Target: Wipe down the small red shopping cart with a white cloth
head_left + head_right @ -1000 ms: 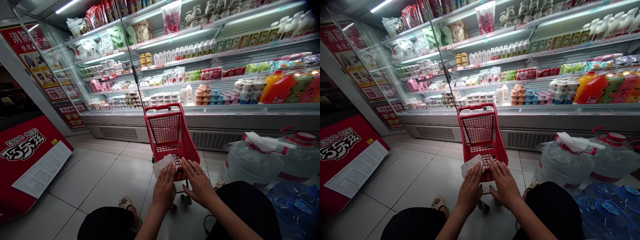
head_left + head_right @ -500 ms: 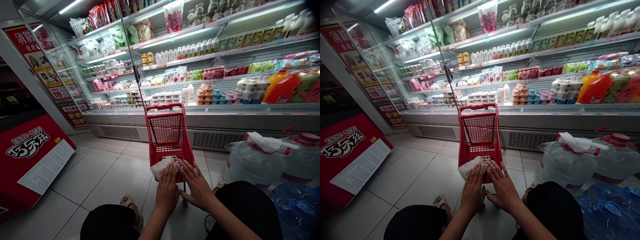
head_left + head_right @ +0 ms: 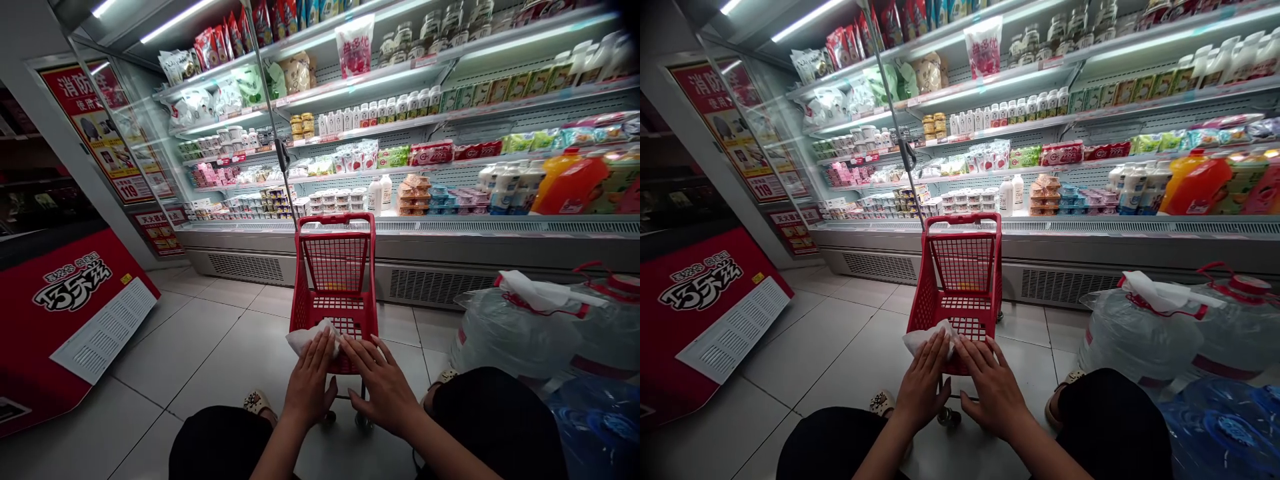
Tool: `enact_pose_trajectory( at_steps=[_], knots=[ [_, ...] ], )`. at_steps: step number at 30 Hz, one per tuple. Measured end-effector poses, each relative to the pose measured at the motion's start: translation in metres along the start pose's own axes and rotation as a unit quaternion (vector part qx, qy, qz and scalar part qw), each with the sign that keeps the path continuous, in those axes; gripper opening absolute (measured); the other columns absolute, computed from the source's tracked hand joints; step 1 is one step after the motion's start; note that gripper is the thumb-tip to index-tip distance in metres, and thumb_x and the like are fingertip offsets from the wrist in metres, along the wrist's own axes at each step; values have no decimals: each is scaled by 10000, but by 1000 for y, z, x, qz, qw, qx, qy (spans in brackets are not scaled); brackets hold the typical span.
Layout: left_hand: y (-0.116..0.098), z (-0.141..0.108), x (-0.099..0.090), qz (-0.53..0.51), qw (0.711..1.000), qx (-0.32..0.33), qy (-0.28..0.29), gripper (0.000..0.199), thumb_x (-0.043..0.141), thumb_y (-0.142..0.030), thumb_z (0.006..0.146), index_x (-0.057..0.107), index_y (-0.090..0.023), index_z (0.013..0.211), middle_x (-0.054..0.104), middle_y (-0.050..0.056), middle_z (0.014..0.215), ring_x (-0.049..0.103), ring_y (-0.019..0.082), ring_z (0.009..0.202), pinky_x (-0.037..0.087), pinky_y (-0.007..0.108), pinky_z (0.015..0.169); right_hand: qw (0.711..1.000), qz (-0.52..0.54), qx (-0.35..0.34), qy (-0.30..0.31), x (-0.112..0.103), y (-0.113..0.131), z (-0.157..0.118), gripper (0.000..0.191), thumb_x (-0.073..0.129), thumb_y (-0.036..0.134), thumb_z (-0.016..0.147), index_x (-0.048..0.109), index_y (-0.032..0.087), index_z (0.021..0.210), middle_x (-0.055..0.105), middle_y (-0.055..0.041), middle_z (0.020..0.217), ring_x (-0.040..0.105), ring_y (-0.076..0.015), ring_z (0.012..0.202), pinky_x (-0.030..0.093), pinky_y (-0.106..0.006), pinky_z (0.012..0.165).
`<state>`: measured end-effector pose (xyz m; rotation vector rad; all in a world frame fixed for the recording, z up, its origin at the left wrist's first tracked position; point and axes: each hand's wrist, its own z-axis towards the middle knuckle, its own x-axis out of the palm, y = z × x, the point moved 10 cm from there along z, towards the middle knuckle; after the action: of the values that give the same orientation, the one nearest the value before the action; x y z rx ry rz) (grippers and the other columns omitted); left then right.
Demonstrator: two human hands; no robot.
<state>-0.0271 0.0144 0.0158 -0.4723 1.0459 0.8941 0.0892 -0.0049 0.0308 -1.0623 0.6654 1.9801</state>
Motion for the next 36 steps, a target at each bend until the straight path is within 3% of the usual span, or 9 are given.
enact_pose_trajectory(
  at_steps=[6,12,17,22,24,28,30,33,36],
  knots=[
    [35,-1,1,-11,999,-48,-18,975,545,-120,847,38,-171,1679,180,117,1743,157,271,1613,250,491,1287,999,13,-42,6,15,14,22,1034,588,241,803,58,192,1689,324,-58,1698,350,-281,1526,260,-502,1275],
    [69,13,11,-31,990,-131,-49,1008,586,-172,829,31,-148,1669,220,160,1728,171,324,1606,294,549,1262,999,-6,-39,-11,31,-13,52,945,574,262,842,144,166,1678,293,-88,1710,225,-269,1584,239,-493,1283],
    [42,32,31,-59,987,-144,-35,1077,623,-212,773,29,-134,1668,161,147,1744,158,330,1609,275,555,1274,1000,-13,-12,-10,44,-30,59,903,589,300,817,272,116,1642,278,-100,1714,162,-276,1600,185,-488,1303],
    [24,41,36,-46,997,-64,-2,1064,580,-156,747,61,-179,1676,170,84,1747,180,276,1610,243,509,1293,1000,-22,-10,4,42,-46,51,946,567,252,783,230,118,1656,189,-87,1739,127,-269,1609,147,-500,1309],
    [42,38,29,-27,998,-56,-1,1063,569,-129,741,71,-198,1677,186,67,1745,192,257,1607,229,488,1300,1000,-24,-12,3,40,-49,50,956,556,239,781,207,136,1665,188,-77,1739,136,-263,1608,146,-507,1308],
    [93,29,13,14,992,-122,-37,1014,572,-140,792,74,-171,1675,224,109,1734,221,270,1599,221,492,1303,1000,-13,-8,-9,40,-42,52,982,554,243,774,172,139,1673,197,-74,1737,139,-265,1607,161,-503,1303],
    [102,27,10,23,986,-155,-59,993,586,-176,823,70,-140,1671,246,148,1723,233,295,1595,229,512,1299,1000,-7,-3,-16,42,-35,55,998,559,255,771,155,127,1674,190,-77,1739,127,-266,1609,175,-495,1302],
    [86,30,15,12,981,-179,-79,997,604,-199,826,74,-109,1665,247,186,1715,226,326,1594,239,544,1290,1000,-7,10,-22,44,-29,56,1008,567,268,778,134,119,1676,182,-79,1741,113,-261,1611,197,-482,1300],
    [48,40,29,-16,984,-162,-71,1033,616,-163,776,96,-133,1668,211,175,1728,206,338,1598,216,573,1292,999,-8,20,-26,47,-34,53,906,538,288,862,164,140,1674,214,-75,1734,139,-246,1607,211,-477,1296]
  ],
)
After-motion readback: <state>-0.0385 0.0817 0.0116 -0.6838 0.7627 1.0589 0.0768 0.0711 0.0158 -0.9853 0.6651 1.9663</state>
